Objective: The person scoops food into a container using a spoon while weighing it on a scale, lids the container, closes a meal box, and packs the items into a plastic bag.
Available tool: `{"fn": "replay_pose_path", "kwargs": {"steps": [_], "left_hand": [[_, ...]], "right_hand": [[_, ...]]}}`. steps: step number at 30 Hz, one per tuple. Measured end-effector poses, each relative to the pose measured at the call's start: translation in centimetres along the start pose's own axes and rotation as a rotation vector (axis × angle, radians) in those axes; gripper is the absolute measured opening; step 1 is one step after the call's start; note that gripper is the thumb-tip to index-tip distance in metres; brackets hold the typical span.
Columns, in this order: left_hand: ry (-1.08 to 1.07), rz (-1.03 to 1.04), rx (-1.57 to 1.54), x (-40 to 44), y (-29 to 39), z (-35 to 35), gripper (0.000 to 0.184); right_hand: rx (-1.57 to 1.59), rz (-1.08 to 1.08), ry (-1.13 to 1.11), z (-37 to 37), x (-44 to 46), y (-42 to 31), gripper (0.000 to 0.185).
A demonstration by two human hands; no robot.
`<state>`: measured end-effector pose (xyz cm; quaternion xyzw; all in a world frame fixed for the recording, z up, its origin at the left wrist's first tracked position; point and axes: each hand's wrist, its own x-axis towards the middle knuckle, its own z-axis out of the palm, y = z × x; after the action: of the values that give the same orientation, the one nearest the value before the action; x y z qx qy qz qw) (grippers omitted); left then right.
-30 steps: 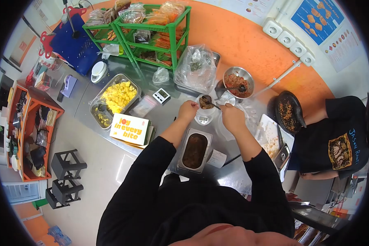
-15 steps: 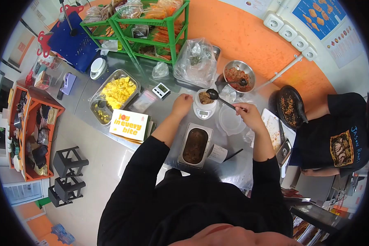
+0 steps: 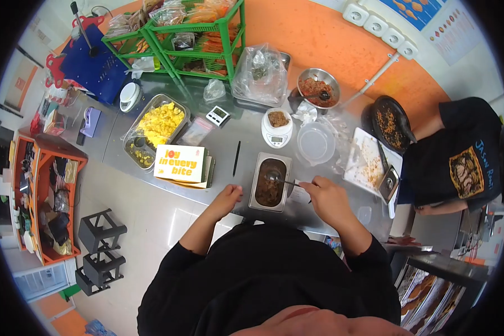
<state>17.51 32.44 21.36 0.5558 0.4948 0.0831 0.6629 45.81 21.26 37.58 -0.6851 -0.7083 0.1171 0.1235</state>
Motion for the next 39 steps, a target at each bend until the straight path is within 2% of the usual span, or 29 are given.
{"fn": "replay_pose_path", "kwargs": {"steps": [6,8,9,11,12,14,16,18,19,21,22,25,29,32,37,39], "left_hand": [[-0.082,-0.013,-0.014,-0.2,-0.9,0.0,0.044],[-0.100,-0.006,0.009,0.7,0.2,-0.3,0.042],[-0.052,0.037,0.028,1.2,1.1,-0.6,0.040],[0.042,0.130,0.090,2.7,2.4,-1.2,0.037],[0.044,0.133,0.086,3.9,3.1,-1.5,0.037],[0.159,0.284,0.129,6.2,4.6,-1.8,0.038],[0.165,0.260,0.052,8.7,7.2,-1.7,0.040],[0.131,0.296,0.001,12.2,9.0,-1.3,0.042],[0.154,0.320,-0.003,15.2,8.9,-0.8,0.041],[0.186,0.352,-0.008,19.2,8.8,0.3,0.040],[0.242,0.331,0.062,20.2,9.4,1.0,0.034],[0.346,0.264,0.200,22.3,10.3,2.3,0.030],[0.416,0.214,0.304,23.3,10.5,3.2,0.030],[0.426,0.225,0.295,23.1,10.8,3.2,0.030],[0.404,0.202,0.233,23.2,10.6,2.9,0.027],[0.400,0.212,0.229,23.2,10.5,2.8,0.027]], "right_hand": [[-0.028,0.123,0.091,0.8,0.8,-0.7,0.025],[0.184,0.149,0.114,0.2,1.8,0.6,0.018],[0.179,0.149,0.117,-0.3,2.4,1.4,0.018],[0.323,0.132,-0.019,-1.2,3.5,3.0,0.017],[0.318,0.128,-0.019,-1.5,4.3,3.6,0.017],[0.371,0.131,0.079,-1.7,5.8,4.7,0.017],[0.314,0.112,0.113,-0.8,8.1,6.2,0.018],[0.027,0.119,0.291,0.7,10.5,6.7,0.018],[0.025,0.110,0.291,1.5,11.5,6.8,0.018],[-0.294,0.118,0.203,3.0,13.5,7.1,0.015],[-0.297,0.110,0.207,3.5,14.2,7.3,0.015],[-0.556,-0.031,0.164,4.8,15.5,7.6,0.012],[-0.590,-0.104,0.141,6.1,15.8,7.7,0.012],[-0.510,-0.087,0.050,6.3,16.3,8.5,0.016],[0.043,0.156,0.037,4.4,17.4,12.5,0.022],[0.139,0.152,0.029,4.0,17.4,13.9,0.022]]}}
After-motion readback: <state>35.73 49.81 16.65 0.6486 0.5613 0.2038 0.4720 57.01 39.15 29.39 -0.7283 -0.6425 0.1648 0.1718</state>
